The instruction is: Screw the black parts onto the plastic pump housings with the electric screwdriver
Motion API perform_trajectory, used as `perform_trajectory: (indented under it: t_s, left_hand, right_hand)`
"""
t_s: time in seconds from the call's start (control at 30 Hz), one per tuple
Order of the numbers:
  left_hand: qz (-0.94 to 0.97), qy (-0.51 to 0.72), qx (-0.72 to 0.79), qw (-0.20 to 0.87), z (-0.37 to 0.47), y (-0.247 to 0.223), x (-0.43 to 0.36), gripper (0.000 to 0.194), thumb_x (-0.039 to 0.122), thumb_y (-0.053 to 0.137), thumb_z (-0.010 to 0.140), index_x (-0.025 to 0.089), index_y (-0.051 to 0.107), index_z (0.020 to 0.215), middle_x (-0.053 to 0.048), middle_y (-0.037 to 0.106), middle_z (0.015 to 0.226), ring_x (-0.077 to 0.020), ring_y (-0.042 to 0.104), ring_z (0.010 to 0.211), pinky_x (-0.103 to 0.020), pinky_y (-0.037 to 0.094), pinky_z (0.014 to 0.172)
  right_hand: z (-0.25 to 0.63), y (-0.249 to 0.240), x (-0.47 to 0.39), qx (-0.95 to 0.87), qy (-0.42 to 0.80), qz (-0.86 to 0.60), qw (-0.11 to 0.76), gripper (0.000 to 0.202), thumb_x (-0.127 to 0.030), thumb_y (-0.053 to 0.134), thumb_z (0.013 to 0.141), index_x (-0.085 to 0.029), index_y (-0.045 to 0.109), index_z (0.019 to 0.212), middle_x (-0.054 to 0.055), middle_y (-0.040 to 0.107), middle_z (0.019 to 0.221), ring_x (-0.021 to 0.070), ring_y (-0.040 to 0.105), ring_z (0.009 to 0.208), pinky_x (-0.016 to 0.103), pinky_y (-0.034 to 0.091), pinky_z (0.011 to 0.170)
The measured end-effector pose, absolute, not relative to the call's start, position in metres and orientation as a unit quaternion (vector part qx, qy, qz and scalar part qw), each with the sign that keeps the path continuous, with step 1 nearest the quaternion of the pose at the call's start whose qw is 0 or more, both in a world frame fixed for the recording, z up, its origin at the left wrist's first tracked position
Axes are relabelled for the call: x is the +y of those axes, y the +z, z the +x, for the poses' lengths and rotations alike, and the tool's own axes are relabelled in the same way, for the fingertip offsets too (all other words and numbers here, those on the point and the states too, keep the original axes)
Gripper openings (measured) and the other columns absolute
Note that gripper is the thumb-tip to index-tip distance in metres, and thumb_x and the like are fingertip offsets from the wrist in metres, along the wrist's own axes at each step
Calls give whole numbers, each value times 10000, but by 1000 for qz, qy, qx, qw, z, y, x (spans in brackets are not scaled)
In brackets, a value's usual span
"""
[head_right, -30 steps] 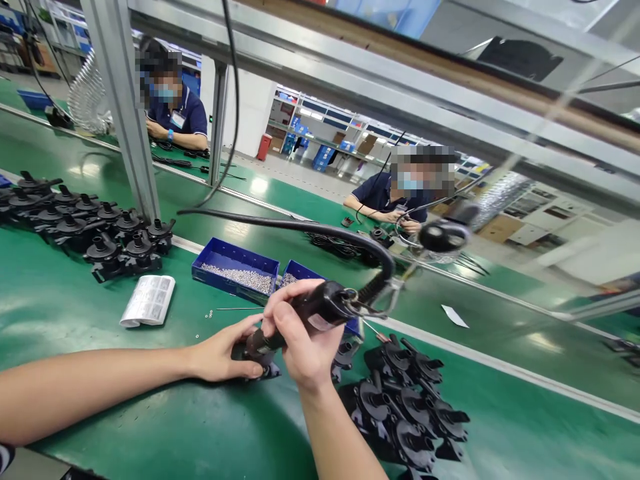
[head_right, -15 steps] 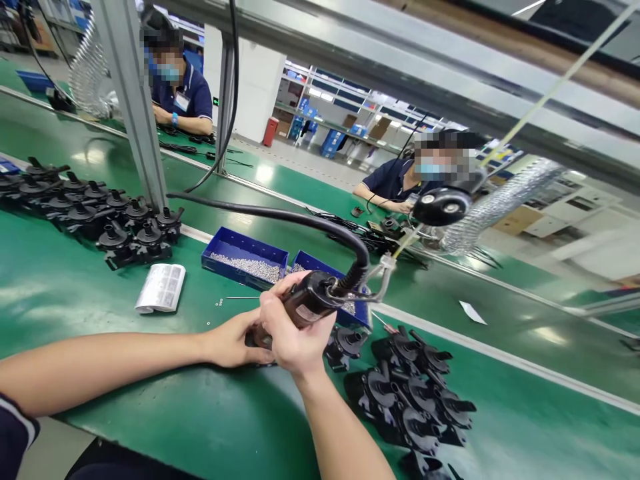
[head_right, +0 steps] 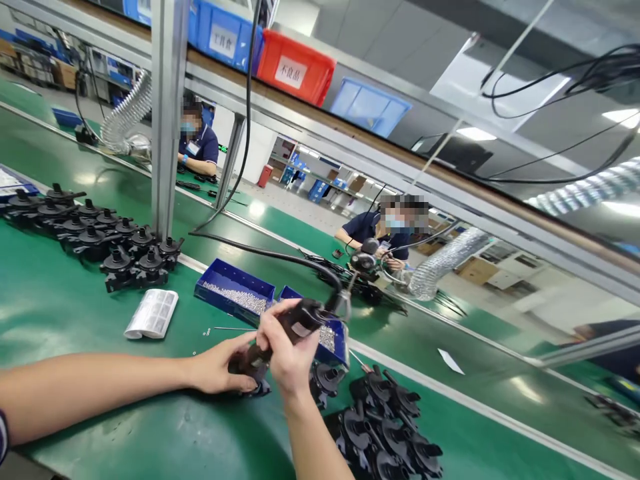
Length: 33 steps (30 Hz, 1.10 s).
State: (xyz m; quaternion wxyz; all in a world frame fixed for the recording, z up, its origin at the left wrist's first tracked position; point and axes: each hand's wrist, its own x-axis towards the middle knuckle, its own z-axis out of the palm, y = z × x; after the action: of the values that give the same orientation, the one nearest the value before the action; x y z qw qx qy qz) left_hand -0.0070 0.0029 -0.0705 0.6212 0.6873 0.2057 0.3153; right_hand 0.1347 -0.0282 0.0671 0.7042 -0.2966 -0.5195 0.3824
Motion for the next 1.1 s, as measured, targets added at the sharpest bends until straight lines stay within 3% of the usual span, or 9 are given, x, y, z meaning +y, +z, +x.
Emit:
perform_trajectory:
  t_s: [0.13,0.27,0.4,0.6,0.8,1.1]
  left_hand:
    - [696,317,250,594,-13,-72,1,1001,380,871,841,237,319,1663,-77,744,1217,-292,718,1145,-496,526,1112]
    - [692,311,244,604,-16,-64,-1,1046,371,826,889,234,213,1725,-82,741,1204,-283,721,1141,-506,516,1135]
    - [689,303,245,611,-16,-63,1,1010,406,834,892,240,257,1705,-102,721,1268,-287,719,1154,-514,520,1143]
    - [677,305,228,630,-13,-68,6,1021,465,858,887,216,263,1679,-129,714,1281,-349,641,1363,-568,428,1245]
    - [650,298,219,664,-14,-68,7,1048,518,894,862,242,292,1675,-114,704,1297,-346,633,1382,-577,394,1274]
    - [642,278,239,674,-17,-62,9,1069,532,904,861,265,290,1694,-142,652,1427,-337,631,1378,-586,372,1289]
  right_hand:
    - [162,85,-28,-486,332,-276,759,230,-197,800,893,-246,594,981,-49,635,723,100,515,460,203,459,456]
    - [177,81,-21,-520,329,-284,735,213,-214,814,901,-235,613,969,-37,651,713,121,554,476,224,466,472]
    - [179,66,-11,-542,358,-302,698,231,-255,833,916,-224,611,974,-36,658,714,124,567,482,233,460,489]
    - [177,69,-10,-569,388,-321,650,252,-281,864,913,-206,631,970,1,708,782,147,628,570,268,525,560]
    - [167,69,-9,-541,411,-281,678,273,-275,819,833,-220,552,829,-92,511,599,79,421,398,204,355,408]
    - [166,68,-12,-515,429,-280,687,212,-195,765,729,-211,574,821,-63,579,596,83,427,398,213,362,409]
